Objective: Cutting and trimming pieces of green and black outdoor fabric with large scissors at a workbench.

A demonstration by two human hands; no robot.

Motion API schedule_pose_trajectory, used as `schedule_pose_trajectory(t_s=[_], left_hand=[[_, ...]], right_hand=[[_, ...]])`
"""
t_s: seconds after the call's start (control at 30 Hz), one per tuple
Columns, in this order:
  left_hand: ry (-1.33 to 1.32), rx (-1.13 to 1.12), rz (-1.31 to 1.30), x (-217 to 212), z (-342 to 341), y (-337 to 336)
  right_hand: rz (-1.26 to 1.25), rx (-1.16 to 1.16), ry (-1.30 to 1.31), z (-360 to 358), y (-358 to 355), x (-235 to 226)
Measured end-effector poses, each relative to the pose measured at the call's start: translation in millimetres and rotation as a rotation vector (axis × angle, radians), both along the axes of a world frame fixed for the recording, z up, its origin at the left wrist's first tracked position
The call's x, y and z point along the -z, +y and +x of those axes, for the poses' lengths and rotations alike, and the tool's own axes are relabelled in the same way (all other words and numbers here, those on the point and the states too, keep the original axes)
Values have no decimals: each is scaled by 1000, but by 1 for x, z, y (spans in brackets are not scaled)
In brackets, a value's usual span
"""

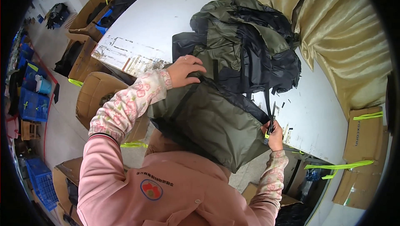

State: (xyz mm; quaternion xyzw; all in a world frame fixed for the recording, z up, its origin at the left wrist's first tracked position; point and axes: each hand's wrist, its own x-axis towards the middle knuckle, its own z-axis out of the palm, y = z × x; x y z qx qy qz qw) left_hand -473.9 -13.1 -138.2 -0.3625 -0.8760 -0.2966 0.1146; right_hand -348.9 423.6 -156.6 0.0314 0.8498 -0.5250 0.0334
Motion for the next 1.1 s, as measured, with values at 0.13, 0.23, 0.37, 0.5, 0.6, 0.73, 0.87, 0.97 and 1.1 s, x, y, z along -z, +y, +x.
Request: schedule_pose_trajectory(t_s=[0.13,0.23,0.37,0.5,0.6,0.73,0.87,0.97,1.1], left_hand=[[-73,223,68,14,-17,6],[-751,128,521,16,-10,11],[-1051,112,587,24,-8,2],[-1264,145,590,29,-3,-5],[-1228,252,509,27,5,-12],[-1168,320,421,27,10,-10],[-1118,292,392,20,18,-7],[-1091,283,457,19,26,-1],[-1136,286,503,-1,35,6]], right_hand=[[106,-9,7,2,3,-3],[107,-38,-20,5,12,-8],[23,-88,-105,3,14,-7],[-2,-115,-141,-2,10,2],[124,-133,-61,-5,11,5],[444,-21,81,-7,-21,-24],[599,-149,166,-24,-77,-66],[792,-406,389,-37,-112,-79],[838,-526,337,-49,-140,-87]])
